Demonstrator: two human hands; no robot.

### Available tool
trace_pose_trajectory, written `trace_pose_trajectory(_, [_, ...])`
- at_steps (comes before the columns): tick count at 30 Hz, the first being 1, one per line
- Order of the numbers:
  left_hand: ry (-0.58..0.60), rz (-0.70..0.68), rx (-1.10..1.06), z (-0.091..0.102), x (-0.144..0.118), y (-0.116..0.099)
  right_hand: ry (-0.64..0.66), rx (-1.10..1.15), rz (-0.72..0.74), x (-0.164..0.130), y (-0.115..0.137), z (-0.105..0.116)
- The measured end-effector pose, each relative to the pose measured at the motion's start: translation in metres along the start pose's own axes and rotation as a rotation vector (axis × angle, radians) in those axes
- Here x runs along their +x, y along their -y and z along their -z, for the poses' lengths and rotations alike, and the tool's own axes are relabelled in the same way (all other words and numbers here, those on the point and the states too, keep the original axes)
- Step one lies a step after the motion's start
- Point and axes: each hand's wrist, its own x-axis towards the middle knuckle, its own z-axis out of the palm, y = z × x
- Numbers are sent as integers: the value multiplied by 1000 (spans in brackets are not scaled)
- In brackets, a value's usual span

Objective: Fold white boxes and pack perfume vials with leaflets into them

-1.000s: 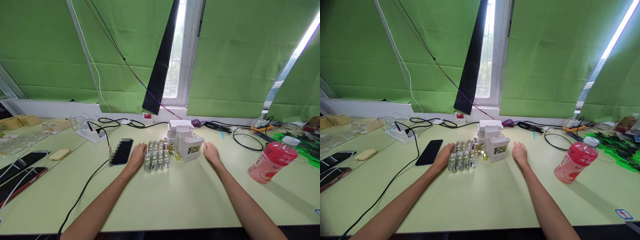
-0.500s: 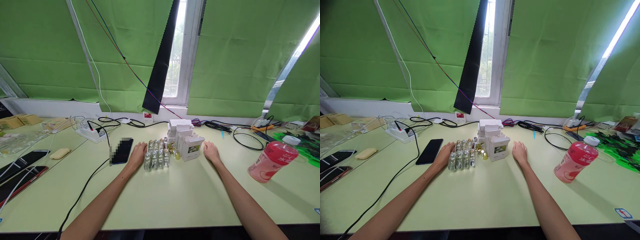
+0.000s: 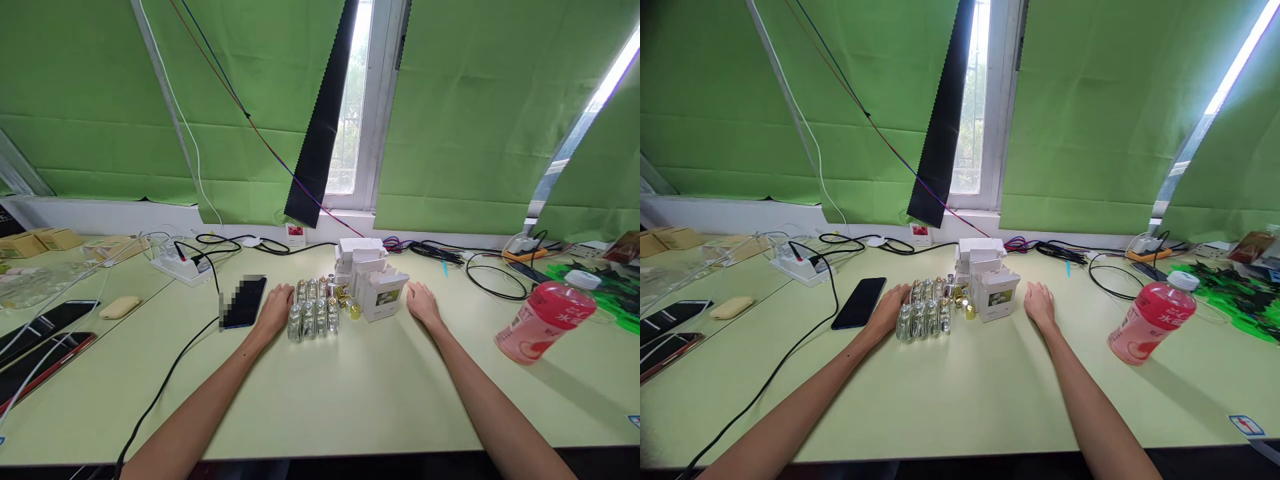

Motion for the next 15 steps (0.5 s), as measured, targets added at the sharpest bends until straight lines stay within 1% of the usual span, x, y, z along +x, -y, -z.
trace_pose_trajectory(4, [-9, -6, -14, 0, 0, -1, -19, 42, 4, 0, -1, -2])
trace_pose_trajectory(9, [-53, 8, -59, 2, -1, -4, -70, 144, 1, 0, -1, -1])
trace_pose_trajectory(12, [-102, 18, -103, 6, 0, -8, -143, 240, -4, -1, 2, 2])
trace_pose_trajectory(15, [-180, 47, -157, 11, 2, -12, -273, 364, -3, -3, 7, 10])
